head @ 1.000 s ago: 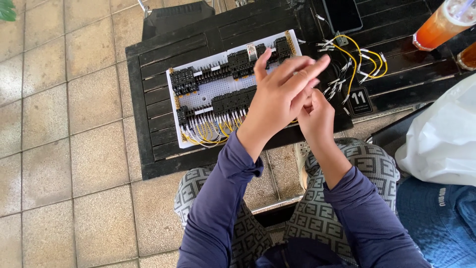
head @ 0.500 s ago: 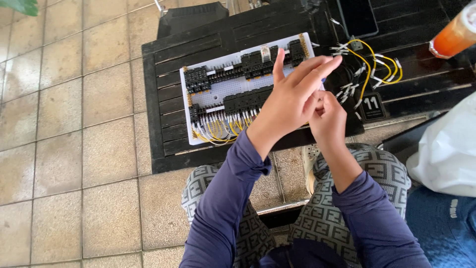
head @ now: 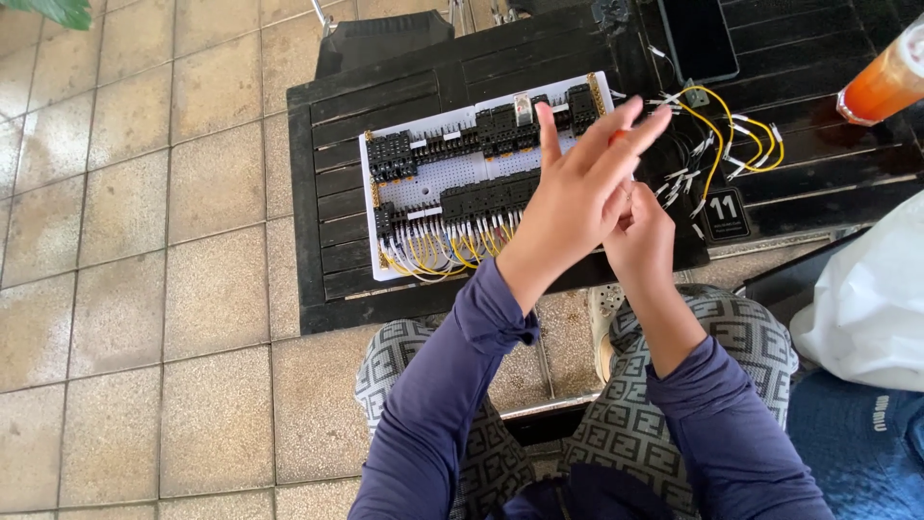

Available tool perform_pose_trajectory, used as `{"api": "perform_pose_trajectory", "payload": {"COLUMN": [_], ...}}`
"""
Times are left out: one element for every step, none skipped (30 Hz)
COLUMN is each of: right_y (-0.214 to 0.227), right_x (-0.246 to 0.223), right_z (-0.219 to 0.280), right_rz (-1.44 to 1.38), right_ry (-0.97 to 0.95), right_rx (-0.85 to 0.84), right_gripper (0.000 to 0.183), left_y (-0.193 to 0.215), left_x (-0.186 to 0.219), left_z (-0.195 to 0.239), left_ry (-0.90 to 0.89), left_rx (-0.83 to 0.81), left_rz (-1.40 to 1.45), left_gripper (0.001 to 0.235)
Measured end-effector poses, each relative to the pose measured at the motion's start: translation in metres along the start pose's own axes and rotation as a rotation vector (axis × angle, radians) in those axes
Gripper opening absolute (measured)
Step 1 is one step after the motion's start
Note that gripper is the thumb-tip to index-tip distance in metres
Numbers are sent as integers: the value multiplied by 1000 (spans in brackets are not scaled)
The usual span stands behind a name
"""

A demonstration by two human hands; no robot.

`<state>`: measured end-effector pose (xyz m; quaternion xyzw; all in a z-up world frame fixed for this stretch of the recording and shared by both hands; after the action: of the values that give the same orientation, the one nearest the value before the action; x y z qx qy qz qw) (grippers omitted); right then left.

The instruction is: The person uses a screwdriver to tighten screws on a breadboard while inserting jumper wires into the board. They adjust the board's position on their lap and continue securing components throughout the video.

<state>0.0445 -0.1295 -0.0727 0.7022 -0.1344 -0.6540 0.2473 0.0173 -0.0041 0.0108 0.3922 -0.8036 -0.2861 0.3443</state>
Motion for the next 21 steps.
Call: {"api": "perform_pose_trajectory", "payload": {"right_y": [-4, -9, -14, -16, -17, -18, -15, -12, -9, -3, 1, 5, 9, 10, 12, 13, 15, 16, 10, 4, -3], "right_x": [8, 16, 23, 31, 35, 40, 35, 31, 27, 16, 7, -2, -10, -18, -25, -28, -30, -32, -22, -13, -4], "right_z": [-5, -11, -17, -19, -21, -22, -21, -20, -19, -16, -13, -11, -8, -5, -3, -2, -1, 1, -4, -10, -15], "right_rz": [-1, 98, 197, 195, 269, 343, 341, 324, 306, 307, 283, 259, 260, 235, 210, 210, 144, 76, 75, 212, 348], "right_ry": [0, 21, 43, 43, 157, 271, 271, 229, 188, 186, 125, 66, 67, 11, -45, -44, -57, -73, -76, -48, -19], "right_rx": [3, -8, -18, -16, 31, 78, 81, 55, 29, 33, -8, -53, -54, -100, -147, -146, -154, -160, -156, -151, -146], "right_gripper": [22, 14, 17, 17, 18, 24, 24, 26, 29, 29, 32, 35, 35, 38, 42, 42, 40, 42, 42, 41, 40], "left_y": [-4, -6, -8, -11, -13, -16, -19, -22, -25, -22, -19, -16, -20, -23, -25, -19, -13, -7, -6, -5, -5], "left_x": [3, 7, 11, 12, 13, 15, 13, 11, 9, 13, 15, 16, 14, 10, 7, 8, 9, 10, 11, 12, 13], "left_z": [0, 1, 2, 5, 9, 12, 12, 12, 13, 11, 9, 8, 9, 10, 11, 8, 4, 1, 2, 3, 4], "left_ry": [-3, -56, -109, -111, -114, -117, -121, -137, -153, -156, -121, -81, -80, -80, -79, -80, -57, -36, -39, -60, -80], "left_rx": [-1, 33, 66, 65, 70, 75, 74, 57, 40, 40, 16, -7, -6, 21, 49, 50, 52, 49, 47, 11, -25], "left_rz": [0, 7, 15, 13, 65, 118, 117, 130, 143, 146, 188, 229, 229, 216, 203, 203, 263, 326, 328, 301, 273], "left_gripper": [62, 69, 76, 76, 72, 70, 70, 73, 77, 77, 75, 74, 74, 74, 75, 75, 75, 75, 75, 80, 85]}}
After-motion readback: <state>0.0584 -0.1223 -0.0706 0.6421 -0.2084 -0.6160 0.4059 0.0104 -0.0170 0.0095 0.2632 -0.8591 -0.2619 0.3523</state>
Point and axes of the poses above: each hand's wrist, its own z-axis away from the middle knuckle, its own y-axis out of the back of the hand, x = y × z, the point moved 3 cm from there along -z, towards the middle knuckle, and after that the axes turned 3 degrees about -y, right-handed, at the moved point
